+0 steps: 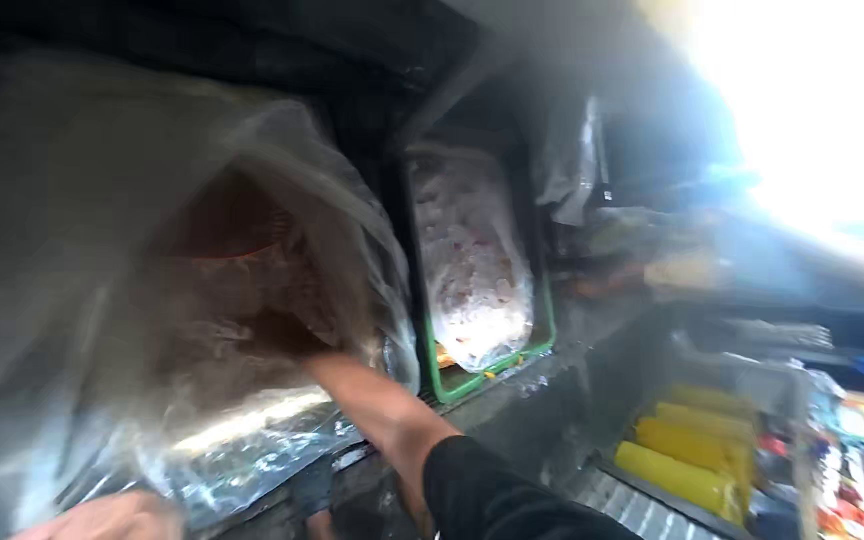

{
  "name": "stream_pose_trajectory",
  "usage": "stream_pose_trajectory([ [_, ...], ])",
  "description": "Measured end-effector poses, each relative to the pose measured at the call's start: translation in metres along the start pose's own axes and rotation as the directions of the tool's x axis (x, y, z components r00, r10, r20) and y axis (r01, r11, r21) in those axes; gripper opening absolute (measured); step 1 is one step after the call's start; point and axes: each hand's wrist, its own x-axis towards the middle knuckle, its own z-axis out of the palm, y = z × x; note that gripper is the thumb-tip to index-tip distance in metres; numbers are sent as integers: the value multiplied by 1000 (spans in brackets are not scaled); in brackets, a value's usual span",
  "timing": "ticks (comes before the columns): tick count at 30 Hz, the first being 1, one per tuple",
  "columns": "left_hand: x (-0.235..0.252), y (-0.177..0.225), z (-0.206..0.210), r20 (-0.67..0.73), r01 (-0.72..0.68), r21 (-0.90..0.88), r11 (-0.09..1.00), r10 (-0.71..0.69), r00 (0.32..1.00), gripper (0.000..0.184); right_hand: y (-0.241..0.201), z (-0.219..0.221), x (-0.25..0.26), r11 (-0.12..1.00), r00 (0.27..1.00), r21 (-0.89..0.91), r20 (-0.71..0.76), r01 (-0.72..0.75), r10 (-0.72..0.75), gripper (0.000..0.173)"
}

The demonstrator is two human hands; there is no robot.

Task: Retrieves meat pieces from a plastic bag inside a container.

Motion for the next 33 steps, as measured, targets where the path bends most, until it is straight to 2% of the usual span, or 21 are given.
stream_pose_trajectory([
  [3,-3,9,3,-176,119,242,963,-77,981,69,-32,10,-31,969,992,240,100,53,-79,48],
  [6,3,10,4,-251,201,260,944,-135,958,72,-41,10,-56,939,992,345,121,-4,-40,48],
  [9,5,12,5,-264,220,222,950,-158,951,72,-24,-10,-70,908,996,413,-13,-74,87,50],
  [12,5,13,3,-270,244,207,947,-184,945,72,3,-23,-62,867,941,465,-174,-181,290,47],
  [14,4,15,3,-261,262,186,947,-210,942,72,17,-37,-46,886,905,376,-212,-272,368,52],
  [17,5,15,3,-272,270,206,940,-210,939,70,28,-40,-15,920,909,226,-200,-321,366,52],
  [21,7,11,6,-283,297,245,923,-225,932,71,22,-13,31,929,928,23,-45,-369,370,59],
  [24,9,11,8,-304,288,253,924,-207,930,68,7,-2,41,935,939,-108,15,-339,342,60],
  [29,8,11,9,-308,285,248,926,-204,929,66,16,-4,7,978,981,-124,70,-170,180,49],
  [33,8,12,10,-303,282,260,924,-199,932,65,13,-1,-33,965,988,-254,119,-64,97,49],
])
